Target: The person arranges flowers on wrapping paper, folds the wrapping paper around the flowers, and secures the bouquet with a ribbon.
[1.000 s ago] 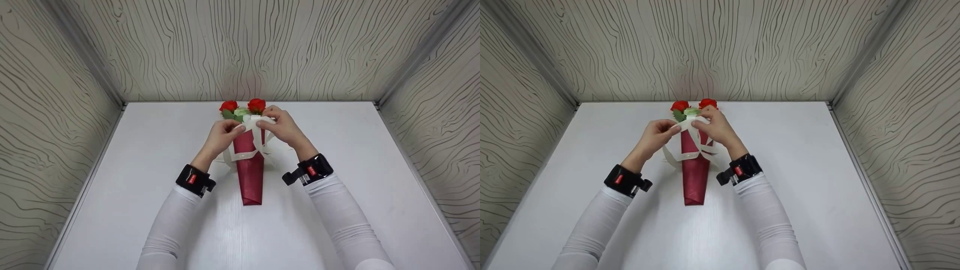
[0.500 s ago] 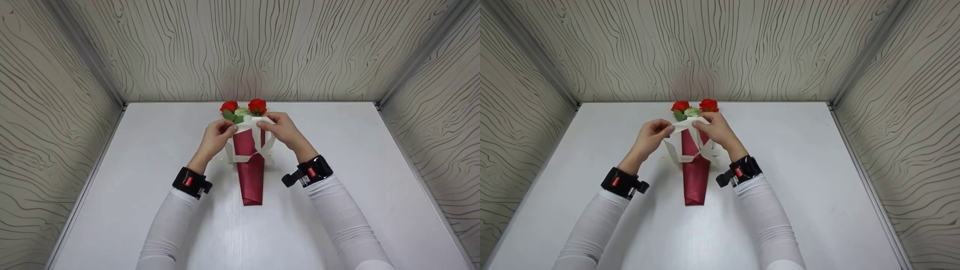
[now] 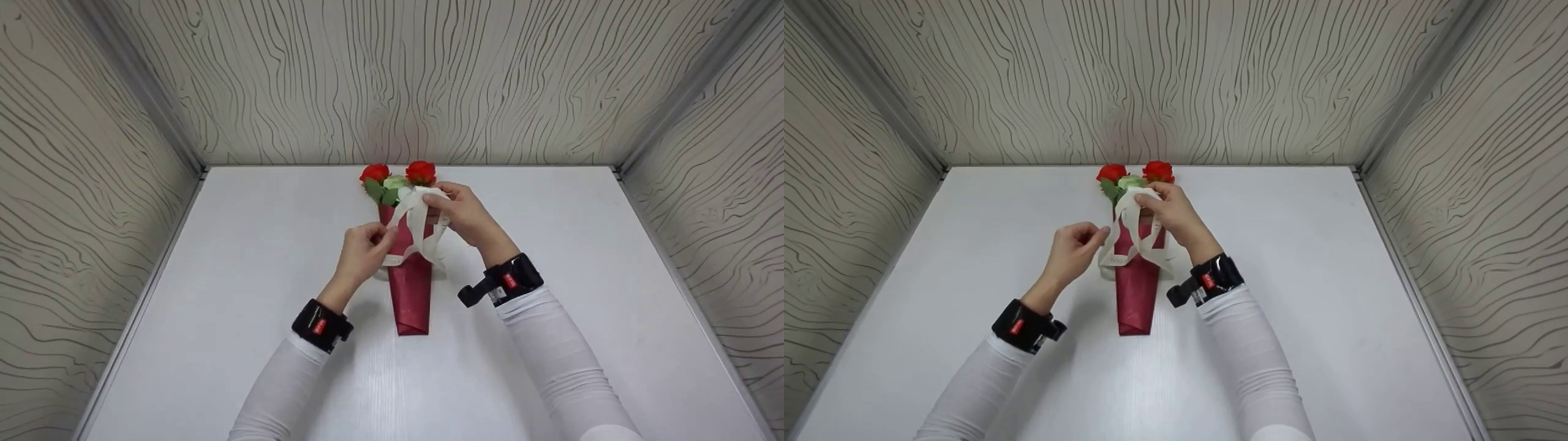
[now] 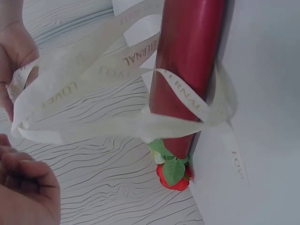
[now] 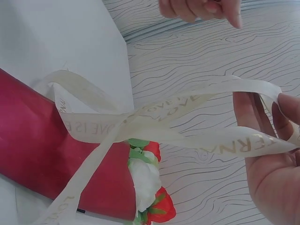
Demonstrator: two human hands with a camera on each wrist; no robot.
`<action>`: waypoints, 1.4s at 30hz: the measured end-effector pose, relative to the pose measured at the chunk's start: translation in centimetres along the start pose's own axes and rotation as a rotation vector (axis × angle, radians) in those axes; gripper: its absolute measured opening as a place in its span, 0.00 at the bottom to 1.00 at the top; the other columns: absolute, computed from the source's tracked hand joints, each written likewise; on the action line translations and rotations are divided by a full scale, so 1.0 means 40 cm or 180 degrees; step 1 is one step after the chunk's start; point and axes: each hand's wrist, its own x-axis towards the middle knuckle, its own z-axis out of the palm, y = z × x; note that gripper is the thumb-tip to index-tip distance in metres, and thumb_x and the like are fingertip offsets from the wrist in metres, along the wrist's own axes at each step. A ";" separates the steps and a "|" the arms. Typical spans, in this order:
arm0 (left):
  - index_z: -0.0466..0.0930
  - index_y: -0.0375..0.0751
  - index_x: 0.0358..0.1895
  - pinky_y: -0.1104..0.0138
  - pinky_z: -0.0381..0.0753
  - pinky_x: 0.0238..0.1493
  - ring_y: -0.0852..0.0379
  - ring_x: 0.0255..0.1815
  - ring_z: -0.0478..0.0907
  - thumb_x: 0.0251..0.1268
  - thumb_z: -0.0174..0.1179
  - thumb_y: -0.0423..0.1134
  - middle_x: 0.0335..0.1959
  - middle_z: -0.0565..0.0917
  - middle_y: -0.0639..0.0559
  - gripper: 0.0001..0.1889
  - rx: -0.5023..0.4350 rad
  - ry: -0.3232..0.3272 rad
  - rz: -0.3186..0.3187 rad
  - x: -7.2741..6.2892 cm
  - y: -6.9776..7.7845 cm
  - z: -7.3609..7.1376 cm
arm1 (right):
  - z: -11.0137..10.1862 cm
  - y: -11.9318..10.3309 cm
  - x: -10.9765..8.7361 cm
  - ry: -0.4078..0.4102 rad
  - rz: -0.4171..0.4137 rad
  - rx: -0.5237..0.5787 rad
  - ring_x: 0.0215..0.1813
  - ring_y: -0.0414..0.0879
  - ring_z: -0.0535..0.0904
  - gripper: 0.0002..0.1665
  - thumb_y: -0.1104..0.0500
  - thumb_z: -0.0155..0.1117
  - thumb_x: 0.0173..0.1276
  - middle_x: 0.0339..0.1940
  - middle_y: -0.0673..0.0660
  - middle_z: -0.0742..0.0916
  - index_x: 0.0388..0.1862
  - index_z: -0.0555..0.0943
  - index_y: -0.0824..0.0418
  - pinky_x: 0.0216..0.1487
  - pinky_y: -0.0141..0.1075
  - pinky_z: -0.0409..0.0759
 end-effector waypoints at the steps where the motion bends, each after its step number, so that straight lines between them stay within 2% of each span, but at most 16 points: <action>1: 0.83 0.36 0.28 0.70 0.67 0.22 0.62 0.21 0.68 0.70 0.60 0.39 0.18 0.74 0.56 0.13 -0.0013 -0.0158 -0.0045 -0.007 -0.002 0.006 | 0.000 0.001 0.000 0.0007 0.0018 0.0007 0.37 0.48 0.86 0.08 0.63 0.59 0.73 0.38 0.59 0.88 0.46 0.79 0.66 0.45 0.41 0.84; 2: 0.84 0.35 0.31 0.71 0.70 0.24 0.63 0.22 0.70 0.71 0.59 0.39 0.20 0.76 0.57 0.12 -0.0015 -0.0283 -0.0096 -0.014 -0.006 0.012 | 0.001 0.001 -0.001 0.0010 0.0036 0.0026 0.37 0.48 0.86 0.08 0.63 0.59 0.73 0.38 0.59 0.88 0.46 0.79 0.66 0.45 0.41 0.84; 4: 0.84 0.33 0.38 0.71 0.76 0.29 0.62 0.27 0.75 0.72 0.58 0.38 0.26 0.80 0.55 0.11 -0.0045 -0.0405 -0.0173 -0.023 -0.012 0.025 | 0.003 0.002 -0.002 0.0006 0.0070 0.0051 0.37 0.47 0.86 0.08 0.63 0.58 0.74 0.38 0.59 0.88 0.47 0.78 0.66 0.45 0.41 0.84; 7: 0.82 0.31 0.48 0.67 0.80 0.38 0.58 0.36 0.79 0.73 0.57 0.36 0.36 0.83 0.49 0.11 -0.0137 -0.0400 -0.0220 -0.027 -0.017 0.040 | 0.005 0.005 -0.003 -0.0007 0.0101 0.0120 0.37 0.46 0.85 0.08 0.64 0.56 0.75 0.38 0.58 0.87 0.48 0.77 0.66 0.43 0.39 0.84; 9: 0.80 0.31 0.52 0.66 0.80 0.40 0.56 0.39 0.78 0.74 0.56 0.36 0.39 0.82 0.47 0.13 -0.0208 -0.0365 -0.0247 -0.027 -0.015 0.047 | 0.005 0.008 -0.004 -0.0025 0.0103 0.0148 0.38 0.45 0.84 0.08 0.64 0.55 0.76 0.38 0.58 0.86 0.48 0.76 0.66 0.42 0.38 0.83; 14: 0.76 0.32 0.60 0.67 0.76 0.39 0.56 0.37 0.75 0.75 0.54 0.38 0.41 0.77 0.47 0.17 -0.0321 -0.0309 -0.0311 -0.017 -0.002 0.057 | 0.005 0.015 -0.004 -0.0039 0.0121 0.0141 0.41 0.44 0.82 0.10 0.64 0.51 0.77 0.40 0.58 0.85 0.52 0.74 0.68 0.42 0.36 0.83; 16: 0.77 0.32 0.58 0.67 0.74 0.37 0.57 0.36 0.74 0.75 0.54 0.38 0.40 0.75 0.48 0.16 -0.0360 -0.0297 -0.0345 -0.012 0.003 0.059 | 0.006 0.017 -0.003 -0.0034 0.0146 0.0104 0.43 0.44 0.82 0.12 0.64 0.50 0.77 0.42 0.58 0.84 0.53 0.73 0.69 0.43 0.36 0.83; 20: 0.81 0.32 0.48 0.69 0.72 0.36 0.58 0.35 0.72 0.74 0.55 0.37 0.38 0.74 0.50 0.11 -0.0406 -0.0268 -0.0454 -0.003 0.008 0.061 | 0.008 0.019 -0.004 -0.0020 0.0197 0.0017 0.44 0.44 0.82 0.13 0.63 0.50 0.77 0.44 0.58 0.84 0.55 0.72 0.69 0.44 0.37 0.82; 25: 0.80 0.35 0.39 0.68 0.73 0.37 0.58 0.37 0.73 0.73 0.57 0.37 0.38 0.75 0.51 0.08 -0.0465 -0.0191 -0.0553 0.004 0.013 0.057 | 0.004 0.023 -0.002 -0.0029 0.0205 -0.0039 0.42 0.44 0.82 0.11 0.63 0.52 0.77 0.42 0.58 0.85 0.53 0.74 0.68 0.44 0.37 0.83; 29: 0.79 0.36 0.38 0.66 0.75 0.41 0.57 0.38 0.75 0.73 0.56 0.38 0.36 0.78 0.52 0.08 -0.0501 -0.0196 -0.0590 0.011 0.020 0.045 | -0.003 0.024 -0.004 -0.0052 0.0192 -0.0217 0.41 0.44 0.82 0.11 0.62 0.53 0.76 0.41 0.57 0.85 0.52 0.75 0.67 0.45 0.40 0.82; 32: 0.79 0.36 0.39 0.66 0.74 0.39 0.57 0.37 0.75 0.73 0.56 0.39 0.33 0.79 0.52 0.09 -0.0567 -0.0233 -0.0635 0.019 0.027 0.034 | -0.008 0.023 -0.005 -0.0066 0.0155 -0.0441 0.38 0.43 0.79 0.10 0.61 0.53 0.76 0.38 0.55 0.83 0.50 0.75 0.65 0.44 0.40 0.81; 38: 0.79 0.35 0.40 0.68 0.71 0.34 0.58 0.31 0.72 0.74 0.56 0.38 0.28 0.76 0.52 0.09 -0.0772 -0.0226 -0.0636 0.045 0.042 0.006 | -0.021 0.015 -0.006 -0.0088 0.0072 -0.0601 0.26 0.42 0.67 0.05 0.62 0.56 0.75 0.24 0.52 0.73 0.42 0.77 0.63 0.29 0.32 0.72; 42: 0.80 0.34 0.39 0.69 0.68 0.31 0.59 0.28 0.69 0.73 0.57 0.37 0.25 0.74 0.54 0.08 -0.0677 -0.0156 -0.0572 0.069 0.043 -0.021 | -0.033 0.005 -0.004 -0.0039 0.0103 -0.0879 0.23 0.41 0.63 0.07 0.59 0.60 0.73 0.22 0.50 0.72 0.40 0.79 0.64 0.26 0.31 0.65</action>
